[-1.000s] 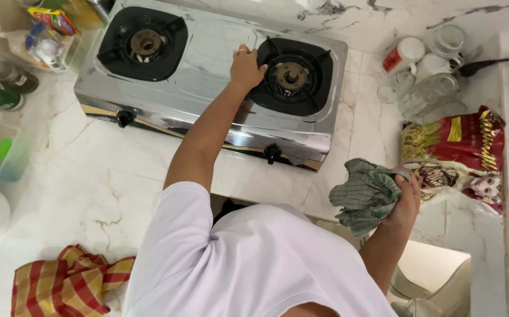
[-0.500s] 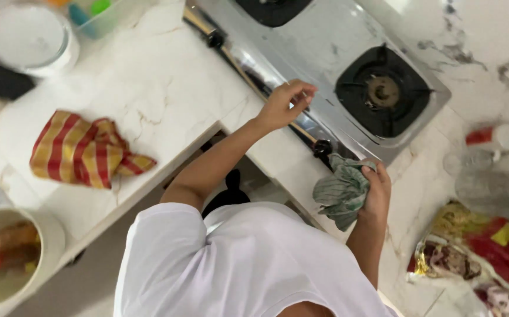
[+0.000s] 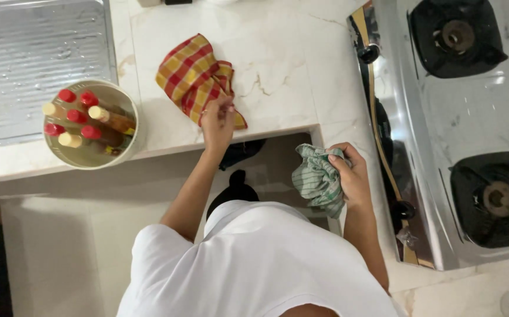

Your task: Cleaning a two-burner gas stove with a cloth and folding kitchen rags.

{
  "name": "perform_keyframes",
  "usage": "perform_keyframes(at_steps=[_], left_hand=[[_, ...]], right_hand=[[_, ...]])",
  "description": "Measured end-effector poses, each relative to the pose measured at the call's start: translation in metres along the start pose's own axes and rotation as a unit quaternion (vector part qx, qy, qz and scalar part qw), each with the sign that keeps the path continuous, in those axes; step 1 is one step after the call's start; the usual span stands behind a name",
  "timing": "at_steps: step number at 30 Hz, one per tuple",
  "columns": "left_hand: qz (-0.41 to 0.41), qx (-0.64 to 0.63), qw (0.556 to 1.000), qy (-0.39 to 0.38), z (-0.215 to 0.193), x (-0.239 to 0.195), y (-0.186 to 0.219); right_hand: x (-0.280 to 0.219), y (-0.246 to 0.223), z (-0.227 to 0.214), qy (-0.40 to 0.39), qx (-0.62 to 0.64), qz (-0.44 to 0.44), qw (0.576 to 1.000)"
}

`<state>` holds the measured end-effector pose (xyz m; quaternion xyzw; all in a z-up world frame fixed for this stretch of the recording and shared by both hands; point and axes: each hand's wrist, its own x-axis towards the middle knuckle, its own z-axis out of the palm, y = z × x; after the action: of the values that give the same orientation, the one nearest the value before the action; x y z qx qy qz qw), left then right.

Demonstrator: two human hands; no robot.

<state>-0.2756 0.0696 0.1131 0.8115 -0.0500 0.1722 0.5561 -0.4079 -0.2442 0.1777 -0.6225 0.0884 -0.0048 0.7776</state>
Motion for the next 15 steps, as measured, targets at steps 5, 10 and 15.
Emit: perform_keyframes(at_steps=[5,10,15], left_hand=[[0.080,0.181,0.977,0.079,-0.038,0.026,-0.030],[0.107,0.262,0.959,0.010,-0.039,0.045,-0.059],[0.032,0.266,0.960,-0.079,-0.025,0.058,-0.098]], right_hand=[[0.078,-0.021,0.037,0.007,-0.151,-0.095,0.984],[0.157,-0.019,0.059,0.105,-0.294,-0.196,0.929],[0.224,0.048,0.052,0.102,-0.563,-0.144,0.807]])
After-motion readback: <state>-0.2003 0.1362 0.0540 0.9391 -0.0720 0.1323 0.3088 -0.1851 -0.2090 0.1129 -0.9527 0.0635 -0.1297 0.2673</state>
